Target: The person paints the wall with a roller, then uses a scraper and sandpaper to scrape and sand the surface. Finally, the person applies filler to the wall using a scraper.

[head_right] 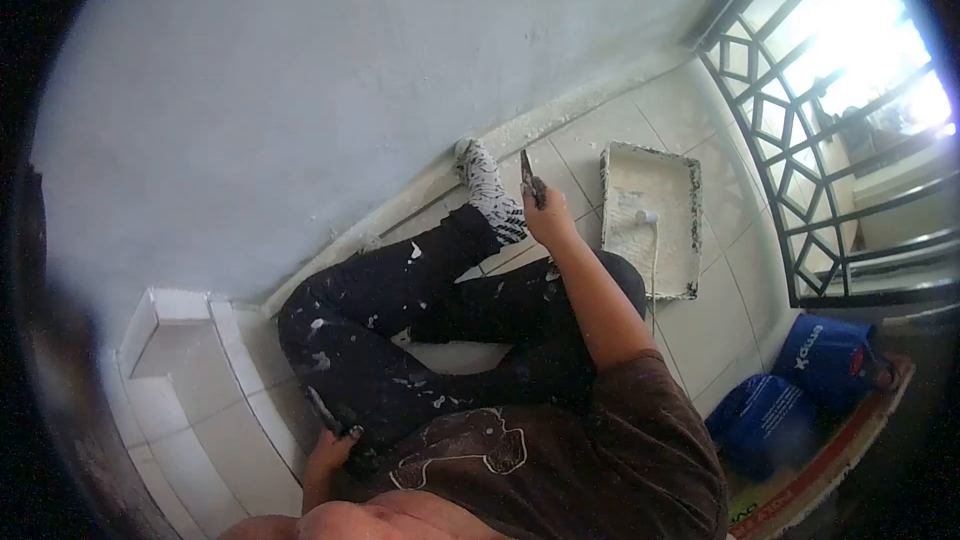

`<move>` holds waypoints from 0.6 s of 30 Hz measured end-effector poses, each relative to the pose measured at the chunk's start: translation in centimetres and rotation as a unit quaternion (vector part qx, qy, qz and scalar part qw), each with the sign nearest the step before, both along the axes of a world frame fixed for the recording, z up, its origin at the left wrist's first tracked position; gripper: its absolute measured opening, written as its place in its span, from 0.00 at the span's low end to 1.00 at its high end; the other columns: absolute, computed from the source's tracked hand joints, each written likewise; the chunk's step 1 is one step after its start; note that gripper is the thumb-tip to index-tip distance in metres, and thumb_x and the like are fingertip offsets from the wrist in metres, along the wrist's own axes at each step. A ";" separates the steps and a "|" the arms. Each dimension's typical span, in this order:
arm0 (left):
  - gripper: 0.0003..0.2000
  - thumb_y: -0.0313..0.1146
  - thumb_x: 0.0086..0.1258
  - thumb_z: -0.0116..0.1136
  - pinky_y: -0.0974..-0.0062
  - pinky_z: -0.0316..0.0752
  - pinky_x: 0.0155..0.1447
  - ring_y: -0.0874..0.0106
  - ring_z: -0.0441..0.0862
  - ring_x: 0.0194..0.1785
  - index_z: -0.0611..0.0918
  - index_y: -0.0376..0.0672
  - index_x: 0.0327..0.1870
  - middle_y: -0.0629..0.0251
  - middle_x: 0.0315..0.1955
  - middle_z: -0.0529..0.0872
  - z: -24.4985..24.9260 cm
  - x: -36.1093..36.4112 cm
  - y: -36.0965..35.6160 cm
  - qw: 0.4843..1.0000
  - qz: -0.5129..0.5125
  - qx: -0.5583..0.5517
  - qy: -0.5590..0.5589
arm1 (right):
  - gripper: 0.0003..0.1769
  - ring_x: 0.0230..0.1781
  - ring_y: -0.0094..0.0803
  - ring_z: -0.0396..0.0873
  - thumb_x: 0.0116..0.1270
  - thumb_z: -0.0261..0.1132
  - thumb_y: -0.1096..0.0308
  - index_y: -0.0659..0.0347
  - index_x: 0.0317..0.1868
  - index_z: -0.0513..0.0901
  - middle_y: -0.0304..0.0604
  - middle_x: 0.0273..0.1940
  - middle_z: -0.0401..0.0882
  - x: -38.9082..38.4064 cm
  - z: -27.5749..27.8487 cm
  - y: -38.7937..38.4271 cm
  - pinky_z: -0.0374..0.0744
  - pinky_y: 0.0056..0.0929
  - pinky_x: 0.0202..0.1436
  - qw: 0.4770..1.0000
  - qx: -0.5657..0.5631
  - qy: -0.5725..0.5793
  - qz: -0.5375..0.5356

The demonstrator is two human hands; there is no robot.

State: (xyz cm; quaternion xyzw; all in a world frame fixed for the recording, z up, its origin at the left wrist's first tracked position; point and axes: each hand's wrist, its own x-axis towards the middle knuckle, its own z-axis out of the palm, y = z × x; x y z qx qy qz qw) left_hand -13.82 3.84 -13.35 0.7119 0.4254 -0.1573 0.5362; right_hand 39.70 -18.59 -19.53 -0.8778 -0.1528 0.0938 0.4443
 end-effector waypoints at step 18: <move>0.51 0.75 0.62 0.49 0.62 0.68 0.69 0.49 0.73 0.66 0.74 0.24 0.61 0.37 0.61 0.76 -1.7 -1.4 1.2 0.969 -0.203 0.071 0.122 | 0.21 0.45 0.47 0.81 0.73 0.58 0.60 0.73 0.53 0.78 0.58 0.43 0.83 -0.5 -2.3 -3.1 0.76 0.39 0.51 1.000 0.000 0.016 0.000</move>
